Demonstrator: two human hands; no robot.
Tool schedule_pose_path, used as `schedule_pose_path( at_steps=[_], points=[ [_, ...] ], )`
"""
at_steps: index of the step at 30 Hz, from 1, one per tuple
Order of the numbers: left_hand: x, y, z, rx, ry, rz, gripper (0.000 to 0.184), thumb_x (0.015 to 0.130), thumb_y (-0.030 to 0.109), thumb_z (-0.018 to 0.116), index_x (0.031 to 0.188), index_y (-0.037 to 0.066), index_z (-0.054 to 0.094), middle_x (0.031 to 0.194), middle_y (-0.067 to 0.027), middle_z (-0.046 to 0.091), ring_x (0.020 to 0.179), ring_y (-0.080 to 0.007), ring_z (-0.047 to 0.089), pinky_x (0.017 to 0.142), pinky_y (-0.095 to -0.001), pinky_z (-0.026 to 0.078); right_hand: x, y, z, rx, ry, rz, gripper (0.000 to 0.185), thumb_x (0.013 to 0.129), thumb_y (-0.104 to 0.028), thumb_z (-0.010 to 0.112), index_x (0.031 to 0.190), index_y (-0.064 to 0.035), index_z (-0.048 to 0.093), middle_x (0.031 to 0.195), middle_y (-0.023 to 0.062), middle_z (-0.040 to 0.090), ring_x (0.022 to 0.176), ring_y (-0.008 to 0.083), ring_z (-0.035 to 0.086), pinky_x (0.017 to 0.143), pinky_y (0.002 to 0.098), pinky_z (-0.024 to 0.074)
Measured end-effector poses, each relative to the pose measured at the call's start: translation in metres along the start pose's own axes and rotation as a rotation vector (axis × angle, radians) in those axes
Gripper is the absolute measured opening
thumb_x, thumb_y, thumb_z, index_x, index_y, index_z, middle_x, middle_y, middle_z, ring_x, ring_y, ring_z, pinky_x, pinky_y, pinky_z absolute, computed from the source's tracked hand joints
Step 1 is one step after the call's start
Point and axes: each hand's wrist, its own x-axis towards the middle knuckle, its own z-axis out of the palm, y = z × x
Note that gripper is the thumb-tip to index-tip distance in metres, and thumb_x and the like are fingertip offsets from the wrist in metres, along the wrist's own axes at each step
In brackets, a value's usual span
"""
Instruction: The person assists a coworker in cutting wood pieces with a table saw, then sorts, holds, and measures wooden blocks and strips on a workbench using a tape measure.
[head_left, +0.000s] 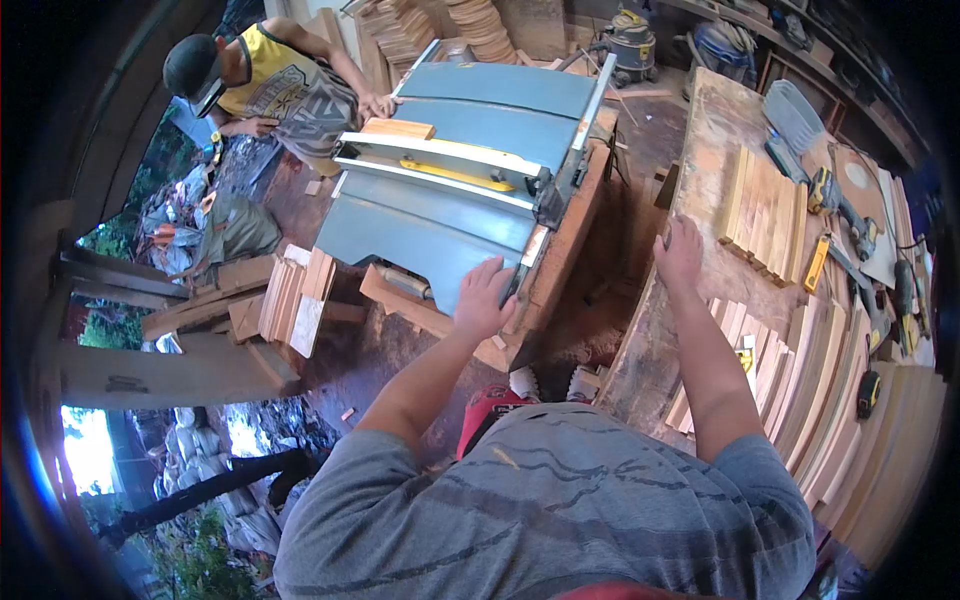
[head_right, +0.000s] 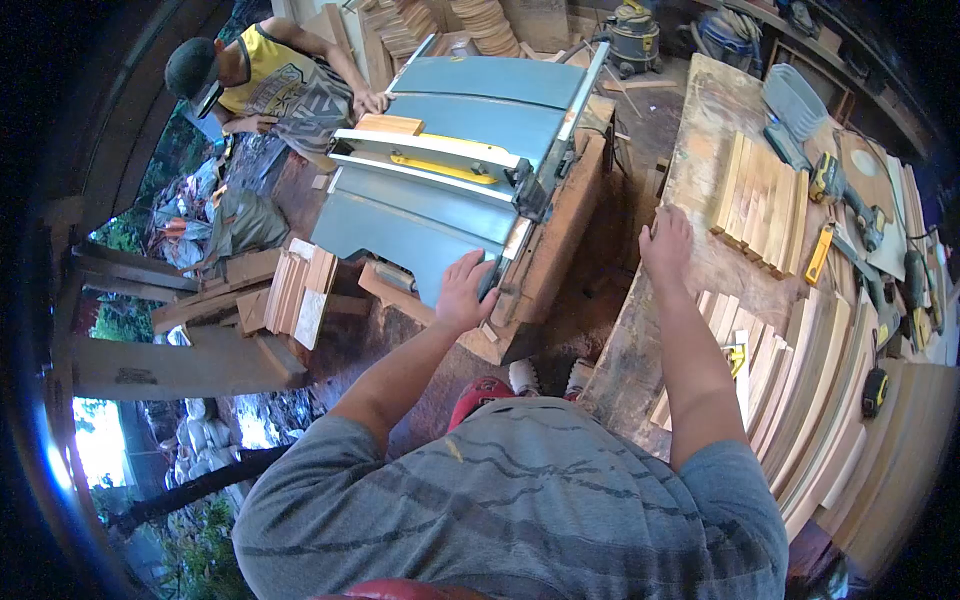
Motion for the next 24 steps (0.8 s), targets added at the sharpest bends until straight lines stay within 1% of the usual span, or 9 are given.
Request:
schedule_pose_path(
  at_steps=[2, 3, 5, 7, 10, 12, 19, 21, 24],
  points=[
    [-0.001, 0.005, -0.007, 0.005, 0.012, 0.009, 0.052, 0.082, 0.025, 0.067, 0.130, 0.012, 0.052, 0.141, -0.0154, 0.045, 0.133, -0.0333, 0.041, 0.109, -0.0468, 0.031, -0.002, -0.003, 0.000, 0.012, 0.030, -0.011, 0.046, 0.083, -0.022, 0.067, 0.125, -0.0087, 0.056, 0.137, 0.0131, 0.048, 0.130, 0.0312, 0.042, 0.113, 0.0451, 0.0292],
    [0.001, 0.010, 0.003, -0.021, 0.038, -0.011, 0.052, 0.082, 0.025, 0.067, 0.130, 0.012, 0.052, 0.141, -0.0154, 0.045, 0.133, -0.0333, 0.041, 0.109, -0.0468, 0.031, 0.005, 0.004, -0.008, -0.013, 0.029, -0.044, 0.046, 0.083, -0.022, 0.067, 0.125, -0.0087, 0.056, 0.137, 0.0131, 0.048, 0.130, 0.0312, 0.042, 0.113, 0.0451, 0.0292],
    [0.002, 0.005, 0.001, -0.024, 0.056, 0.022, 0.052, 0.081, 0.024, 0.067, 0.128, 0.011, 0.053, 0.140, -0.0150, 0.046, 0.132, -0.0336, 0.041, 0.108, -0.0470, 0.032, 0.006, 0.001, -0.004, -0.015, 0.048, -0.048, 0.045, 0.083, -0.022, 0.067, 0.124, -0.0079, 0.056, 0.135, 0.0139, 0.049, 0.129, 0.0322, 0.043, 0.111, 0.0450, 0.0310],
    [-0.005, 0.004, 0.000, -0.026, 0.033, 0.012, 0.051, 0.081, 0.024, 0.067, 0.128, 0.011, 0.053, 0.140, -0.0148, 0.046, 0.132, -0.0335, 0.041, 0.108, -0.0471, 0.032, -0.008, 0.002, -0.003, -0.014, 0.019, -0.049, 0.046, 0.082, -0.022, 0.068, 0.124, -0.0080, 0.056, 0.135, 0.0141, 0.049, 0.128, 0.0324, 0.043, 0.111, 0.0449, 0.0314],
    [0.002, -0.001, 0.002, -0.007, 0.046, 0.028, 0.050, 0.081, 0.025, 0.067, 0.127, 0.011, 0.053, 0.140, -0.0145, 0.046, 0.132, -0.0334, 0.041, 0.108, -0.0471, 0.032, 0.003, 0.001, -0.002, -0.010, 0.029, -0.058, 0.046, 0.082, -0.022, 0.068, 0.124, -0.0083, 0.056, 0.135, 0.0145, 0.049, 0.128, 0.0329, 0.043, 0.110, 0.0448, 0.0320],
    [-0.001, -0.001, 0.001, -0.014, 0.036, 0.030, 0.050, 0.082, 0.027, 0.067, 0.127, 0.011, 0.053, 0.140, -0.0146, 0.046, 0.132, -0.0335, 0.041, 0.109, -0.0475, 0.032, 0.003, -0.001, -0.001, -0.033, 0.031, -0.054, 0.047, 0.082, -0.020, 0.068, 0.125, -0.0073, 0.055, 0.136, 0.0164, 0.048, 0.129, 0.0348, 0.043, 0.110, 0.0439, 0.0327],
    [-0.001, -0.002, 0.001, 0.002, 0.049, 0.046, 0.051, 0.081, 0.025, 0.067, 0.127, 0.010, 0.052, 0.138, -0.0154, 0.047, 0.131, -0.0338, 0.042, 0.108, -0.0470, 0.033, 0.001, -0.005, -0.004, -0.035, 0.039, -0.035, 0.047, 0.082, -0.019, 0.068, 0.125, -0.0080, 0.054, 0.136, 0.0165, 0.048, 0.129, 0.0344, 0.042, 0.110, 0.0442, 0.0327],
    [0.000, -0.003, 0.002, -0.008, 0.054, 0.062, 0.051, 0.081, 0.024, 0.067, 0.127, 0.009, 0.052, 0.137, -0.0162, 0.047, 0.130, -0.0343, 0.042, 0.108, -0.0472, 0.033, 0.001, -0.007, -0.007, -0.020, 0.034, -0.041, 0.046, 0.082, -0.021, 0.068, 0.125, -0.0089, 0.055, 0.137, 0.0140, 0.048, 0.130, 0.0325, 0.042, 0.111, 0.0445, 0.0311],
    [0.001, 0.001, -0.002, -0.008, 0.054, 0.053, 0.052, 0.080, 0.024, 0.067, 0.127, 0.009, 0.052, 0.137, -0.0167, 0.047, 0.130, -0.0343, 0.042, 0.108, -0.0470, 0.032, 0.001, -0.009, -0.011, 0.003, 0.020, -0.031, 0.045, 0.082, -0.020, 0.068, 0.124, -0.0083, 0.056, 0.136, 0.0137, 0.049, 0.129, 0.0328, 0.042, 0.111, 0.0452, 0.0312]
  ],
)
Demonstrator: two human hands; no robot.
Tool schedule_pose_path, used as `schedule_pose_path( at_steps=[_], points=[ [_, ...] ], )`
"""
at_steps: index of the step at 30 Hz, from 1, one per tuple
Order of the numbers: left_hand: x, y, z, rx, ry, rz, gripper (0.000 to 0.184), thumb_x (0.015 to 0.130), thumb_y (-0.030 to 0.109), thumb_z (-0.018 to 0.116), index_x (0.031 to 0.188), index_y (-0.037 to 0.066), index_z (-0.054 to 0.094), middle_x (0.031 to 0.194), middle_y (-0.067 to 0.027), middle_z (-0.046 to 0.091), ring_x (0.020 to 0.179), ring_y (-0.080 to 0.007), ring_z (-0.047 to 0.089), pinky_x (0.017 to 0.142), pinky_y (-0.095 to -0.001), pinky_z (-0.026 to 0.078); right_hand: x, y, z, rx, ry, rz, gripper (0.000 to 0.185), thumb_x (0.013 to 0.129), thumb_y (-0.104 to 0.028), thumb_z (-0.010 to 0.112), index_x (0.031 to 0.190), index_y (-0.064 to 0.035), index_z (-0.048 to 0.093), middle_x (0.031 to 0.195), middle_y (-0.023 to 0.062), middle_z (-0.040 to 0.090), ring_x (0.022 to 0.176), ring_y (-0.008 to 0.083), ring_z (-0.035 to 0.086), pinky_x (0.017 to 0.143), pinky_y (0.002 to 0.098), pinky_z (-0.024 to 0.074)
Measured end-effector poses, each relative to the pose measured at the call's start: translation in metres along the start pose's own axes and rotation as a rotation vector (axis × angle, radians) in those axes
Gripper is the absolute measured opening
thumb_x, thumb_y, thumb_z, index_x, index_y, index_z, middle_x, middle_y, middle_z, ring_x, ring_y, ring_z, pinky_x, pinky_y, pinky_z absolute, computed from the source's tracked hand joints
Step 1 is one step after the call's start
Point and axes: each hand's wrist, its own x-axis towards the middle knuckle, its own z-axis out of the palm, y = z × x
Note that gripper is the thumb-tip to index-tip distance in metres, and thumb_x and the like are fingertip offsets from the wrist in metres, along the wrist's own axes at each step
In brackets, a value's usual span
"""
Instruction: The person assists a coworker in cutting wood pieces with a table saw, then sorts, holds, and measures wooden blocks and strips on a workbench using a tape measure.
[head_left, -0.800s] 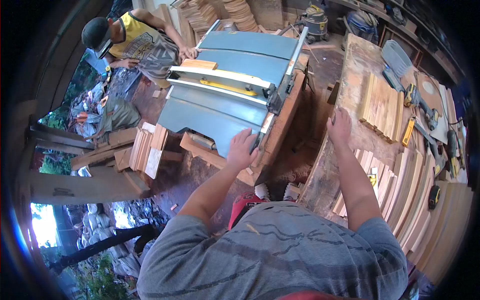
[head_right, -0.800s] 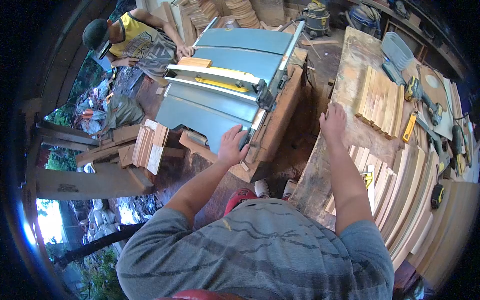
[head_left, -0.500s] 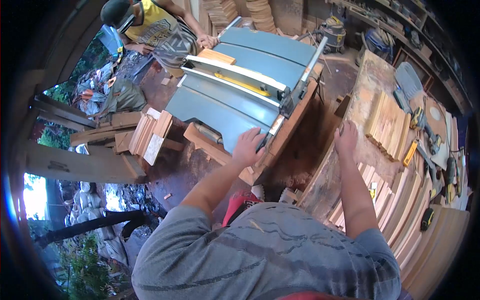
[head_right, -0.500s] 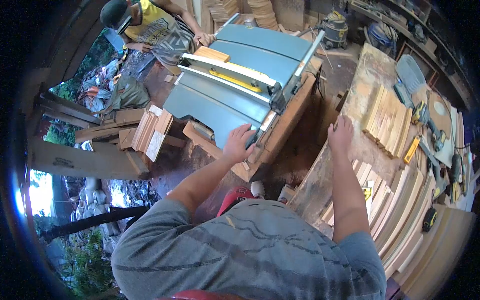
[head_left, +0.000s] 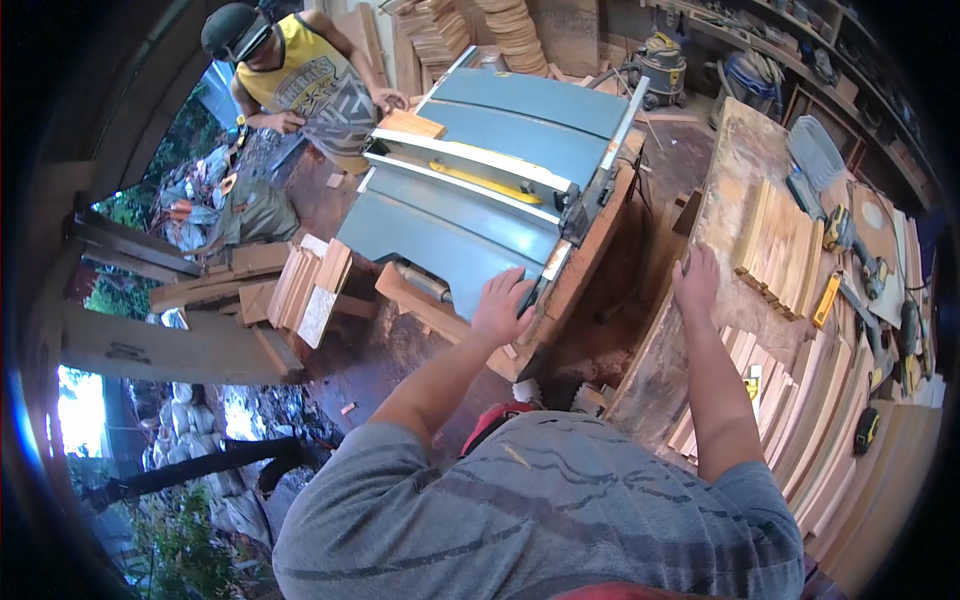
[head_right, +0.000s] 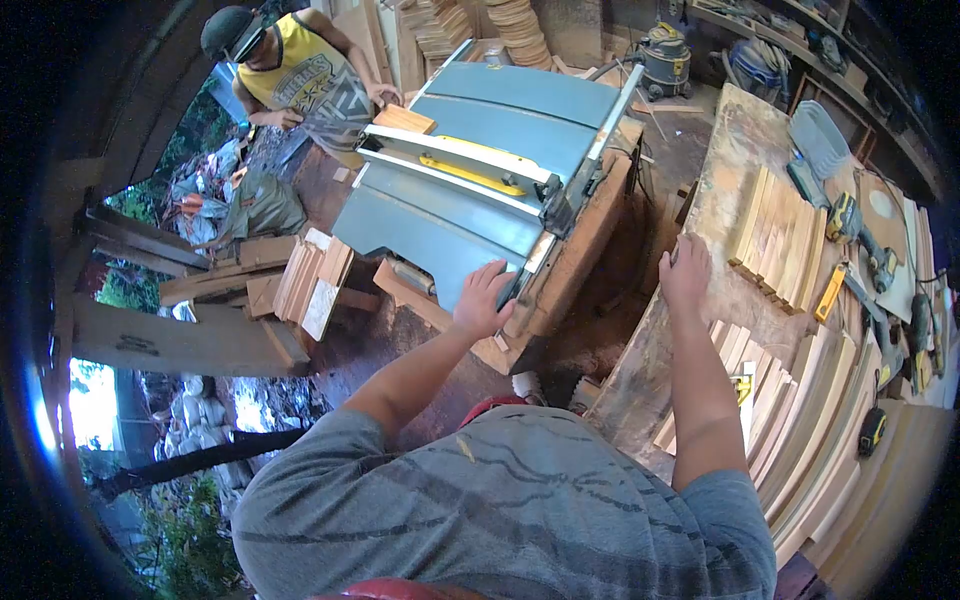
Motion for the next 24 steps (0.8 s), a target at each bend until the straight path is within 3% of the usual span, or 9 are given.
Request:
schedule_pose_path(
  at_steps=[10, 15, 24],
  points=[
    [0.0027, -0.0031, 0.0079, 0.022, -0.036, -0.016, 0.054, 0.080, 0.025, 0.067, 0.129, 0.009, 0.052, 0.139, -0.0173, 0.045, 0.131, -0.0352, 0.041, 0.108, -0.0475, 0.032, 0.0039, -0.0027, -0.0037, -0.023, 0.000, -0.019, 0.044, 0.081, -0.018, 0.067, 0.122, -0.0072, 0.055, 0.135, 0.0162, 0.048, 0.127, 0.0353, 0.043, 0.108, 0.0451, 0.0340],
    [0.0022, -0.0010, 0.0059, 0.007, -0.063, -0.045, 0.053, 0.080, 0.024, 0.067, 0.129, 0.010, 0.052, 0.142, -0.0174, 0.043, 0.133, -0.0364, 0.039, 0.108, -0.0482, 0.031, 0.0030, -0.0008, 0.0003, -0.075, -0.094, 0.010, 0.045, 0.084, -0.023, 0.064, 0.126, -0.0093, 0.056, 0.142, 0.0153, 0.043, 0.137, 0.0326, 0.035, 0.116, 0.0480, 0.0244],
    [0.0065, 0.0048, 0.0029, 0.014, -0.089, -0.066, 0.052, 0.080, 0.023, 0.067, 0.128, 0.009, 0.052, 0.141, -0.0171, 0.043, 0.132, -0.0372, 0.040, 0.108, -0.0486, 0.031, 0.0045, -0.0018, -0.0058, -0.091, -0.199, -0.017, 0.048, 0.085, -0.029, 0.063, 0.129, -0.0102, 0.054, 0.149, 0.0160, 0.035, 0.143, 0.0328, 0.026, 0.118, 0.0500, 0.0180]
  ],
)
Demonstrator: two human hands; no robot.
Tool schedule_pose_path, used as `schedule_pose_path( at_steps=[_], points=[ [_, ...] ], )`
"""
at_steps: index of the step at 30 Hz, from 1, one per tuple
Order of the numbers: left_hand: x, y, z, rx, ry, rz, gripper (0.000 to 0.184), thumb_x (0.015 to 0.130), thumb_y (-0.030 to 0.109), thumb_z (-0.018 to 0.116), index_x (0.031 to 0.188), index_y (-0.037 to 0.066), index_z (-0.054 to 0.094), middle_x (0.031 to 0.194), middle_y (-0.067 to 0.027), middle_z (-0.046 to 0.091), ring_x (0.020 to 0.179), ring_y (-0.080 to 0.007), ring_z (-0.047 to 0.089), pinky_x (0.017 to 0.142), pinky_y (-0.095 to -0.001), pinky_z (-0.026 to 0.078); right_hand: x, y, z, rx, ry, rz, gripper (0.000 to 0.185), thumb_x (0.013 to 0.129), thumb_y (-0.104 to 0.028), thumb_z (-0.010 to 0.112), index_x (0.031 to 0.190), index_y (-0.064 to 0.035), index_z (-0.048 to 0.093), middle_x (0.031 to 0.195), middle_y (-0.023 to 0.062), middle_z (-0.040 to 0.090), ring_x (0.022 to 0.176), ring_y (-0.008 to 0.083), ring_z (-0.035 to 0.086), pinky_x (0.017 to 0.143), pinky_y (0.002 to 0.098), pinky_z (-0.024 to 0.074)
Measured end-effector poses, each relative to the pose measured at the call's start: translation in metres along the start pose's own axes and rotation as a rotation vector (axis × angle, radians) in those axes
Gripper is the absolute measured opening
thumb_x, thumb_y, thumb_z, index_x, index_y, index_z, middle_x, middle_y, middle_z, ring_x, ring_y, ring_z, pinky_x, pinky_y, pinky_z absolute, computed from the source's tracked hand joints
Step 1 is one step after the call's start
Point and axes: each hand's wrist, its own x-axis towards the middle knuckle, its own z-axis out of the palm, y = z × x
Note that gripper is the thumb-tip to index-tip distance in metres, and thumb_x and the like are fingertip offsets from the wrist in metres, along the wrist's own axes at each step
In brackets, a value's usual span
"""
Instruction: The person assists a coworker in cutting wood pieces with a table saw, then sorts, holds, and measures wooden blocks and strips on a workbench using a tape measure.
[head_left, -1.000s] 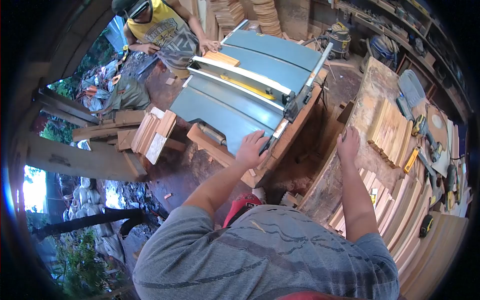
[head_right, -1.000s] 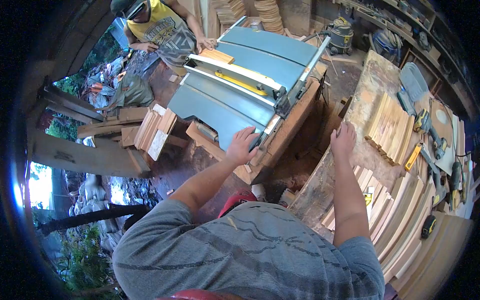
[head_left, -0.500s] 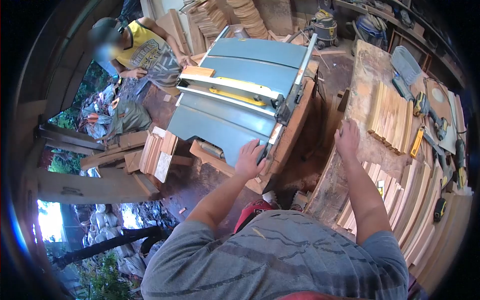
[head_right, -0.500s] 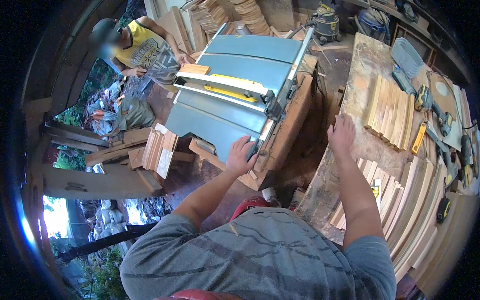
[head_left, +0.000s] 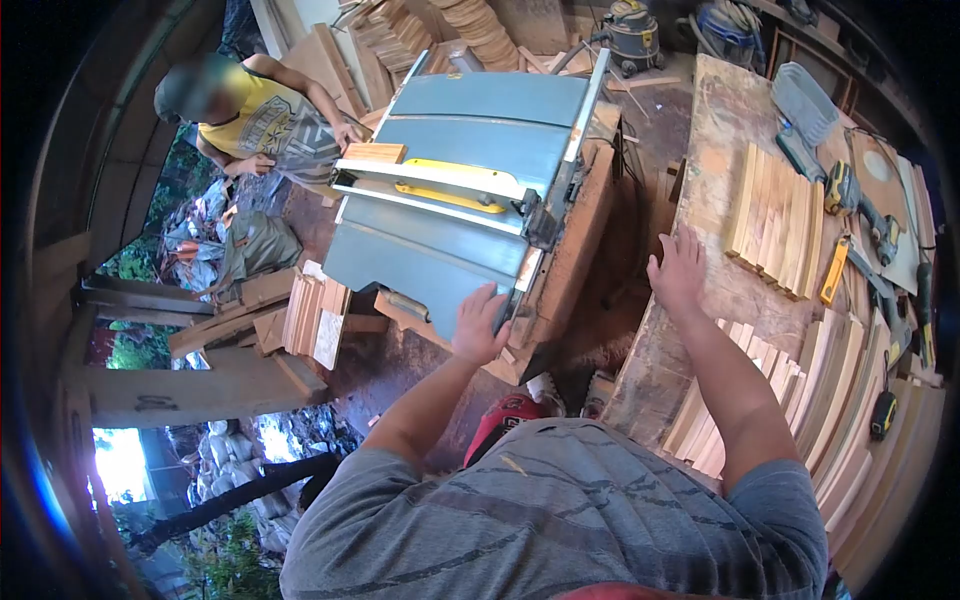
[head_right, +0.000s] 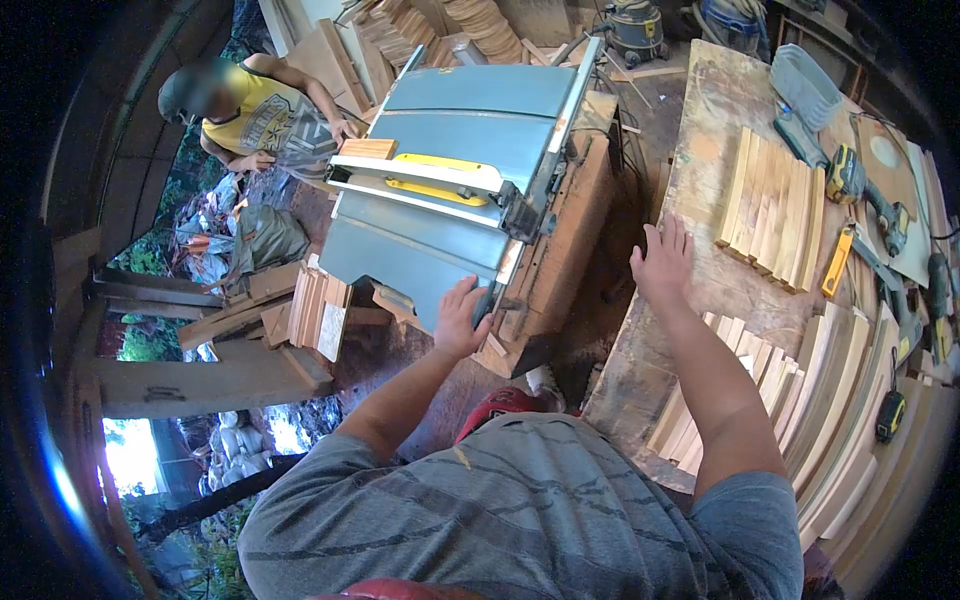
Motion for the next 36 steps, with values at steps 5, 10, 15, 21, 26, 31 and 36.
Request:
schedule_pose_path(
  at_steps=[5, 10, 15, 21, 26, 31, 36],
  points=[
    [0.000, 0.000, 0.000, 0.026, -0.008, -0.002, 0.053, 0.080, 0.023, 0.067, 0.129, 0.009, 0.052, 0.142, -0.0172, 0.043, 0.132, -0.0374, 0.040, 0.108, -0.0482, 0.032, 0.000, 0.001, 0.002, -0.009, -0.008, -0.008, 0.049, 0.086, -0.031, 0.062, 0.129, -0.0103, 0.054, 0.150, 0.0168, 0.033, 0.143, 0.0328, 0.024, 0.118, 0.0501, 0.0175],
    [0.000, 0.002, -0.002, 0.036, -0.003, -0.003, 0.052, 0.080, 0.023, 0.067, 0.129, 0.010, 0.051, 0.143, -0.0165, 0.042, 0.134, -0.0373, 0.039, 0.109, -0.0484, 0.031, 0.000, 0.002, 0.002, -0.007, 0.003, -0.024, 0.049, 0.086, -0.031, 0.062, 0.129, -0.0100, 0.054, 0.150, 0.0172, 0.034, 0.143, 0.0332, 0.025, 0.118, 0.0503, 0.0177],
    [-0.003, -0.002, -0.002, 0.021, 0.016, 0.007, 0.053, 0.080, 0.025, 0.066, 0.129, 0.011, 0.051, 0.143, -0.0151, 0.043, 0.134, -0.0338, 0.039, 0.109, -0.0467, 0.032, 0.002, 0.002, 0.011, -0.045, 0.017, 0.004, 0.048, 0.084, -0.030, 0.062, 0.128, -0.0116, 0.055, 0.147, 0.0166, 0.038, 0.141, 0.0330, 0.029, 0.117, 0.0504, 0.0197],
    [-0.008, -0.005, -0.003, -0.017, 0.074, -0.006, 0.051, 0.081, 0.025, 0.066, 0.128, 0.012, 0.052, 0.141, -0.0140, 0.045, 0.133, -0.0326, 0.041, 0.109, -0.0457, 0.033, 0.003, 0.006, 0.016, -0.096, 0.032, -0.057, 0.047, 0.085, -0.031, 0.062, 0.128, -0.0115, 0.056, 0.148, 0.0157, 0.039, 0.141, 0.0324, 0.030, 0.116, 0.0492, 0.0219],
    [-0.017, -0.007, 0.000, -0.051, 0.113, 0.032, 0.051, 0.081, 0.026, 0.066, 0.128, 0.012, 0.052, 0.142, -0.0133, 0.044, 0.133, -0.0321, 0.040, 0.109, -0.0456, 0.033, 0.000, 0.009, 0.023, -0.121, 0.062, -0.062, 0.047, 0.086, -0.031, 0.062, 0.128, -0.0109, 0.056, 0.148, 0.0164, 0.039, 0.140, 0.0323, 0.032, 0.116, 0.0477, 0.0225],
    [-0.012, -0.010, 0.003, -0.030, 0.086, 0.020, 0.051, 0.081, 0.027, 0.066, 0.129, 0.013, 0.052, 0.142, -0.0129, 0.044, 0.133, -0.0317, 0.040, 0.111, -0.0455, 0.031, 0.000, 0.002, 0.012, -0.093, 0.049, -0.033, 0.046, 0.087, -0.030, 0.061, 0.127, -0.0095, 0.056, 0.148, 0.0164, 0.040, 0.139, 0.0322, 0.033, 0.116, 0.0466, 0.0230],
    [-0.015, -0.008, 0.003, -0.049, 0.070, 0.019, 0.052, 0.081, 0.026, 0.066, 0.129, 0.013, 0.052, 0.142, -0.0126, 0.044, 0.134, -0.0314, 0.040, 0.110, -0.0459, 0.031, -0.001, 0.002, 0.012, -0.077, 0.072, -0.047, 0.044, 0.087, -0.028, 0.061, 0.126, -0.0090, 0.058, 0.149, 0.0153, 0.039, 0.140, 0.0317, 0.033, 0.116, 0.0455, 0.0237]
  ],
)
